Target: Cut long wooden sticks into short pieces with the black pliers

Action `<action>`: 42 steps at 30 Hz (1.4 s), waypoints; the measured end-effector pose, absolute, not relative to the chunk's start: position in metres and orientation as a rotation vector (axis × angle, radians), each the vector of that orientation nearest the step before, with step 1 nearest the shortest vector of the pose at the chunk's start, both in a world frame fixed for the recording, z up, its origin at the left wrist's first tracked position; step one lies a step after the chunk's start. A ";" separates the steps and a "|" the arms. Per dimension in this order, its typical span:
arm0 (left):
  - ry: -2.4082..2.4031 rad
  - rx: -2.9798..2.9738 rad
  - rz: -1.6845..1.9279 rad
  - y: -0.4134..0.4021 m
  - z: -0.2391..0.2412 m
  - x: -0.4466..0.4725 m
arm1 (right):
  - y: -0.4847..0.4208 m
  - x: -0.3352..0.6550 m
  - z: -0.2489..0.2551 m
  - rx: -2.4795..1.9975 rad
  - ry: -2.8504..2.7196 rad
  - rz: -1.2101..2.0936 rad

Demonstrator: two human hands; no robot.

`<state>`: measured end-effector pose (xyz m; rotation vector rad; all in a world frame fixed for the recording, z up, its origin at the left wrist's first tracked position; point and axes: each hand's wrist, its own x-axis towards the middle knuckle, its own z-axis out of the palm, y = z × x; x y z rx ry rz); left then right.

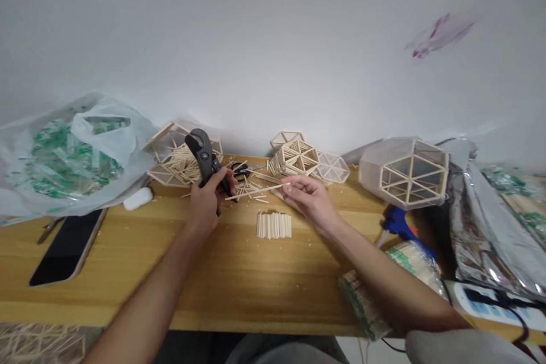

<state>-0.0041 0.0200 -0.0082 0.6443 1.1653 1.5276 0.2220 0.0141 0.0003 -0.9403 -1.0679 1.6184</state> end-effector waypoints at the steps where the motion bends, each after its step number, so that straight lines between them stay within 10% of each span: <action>1: 1.167 0.632 1.534 0.021 -0.008 -0.005 | 0.016 0.223 0.000 -0.872 -0.973 1.694; 23: 1.679 2.263 0.741 0.000 -0.021 0.004 | 0.014 0.220 0.002 -0.768 -0.956 1.881; 42: 1.794 2.422 0.605 -0.006 -0.020 0.011 | 0.013 0.218 0.003 -0.816 -0.945 1.806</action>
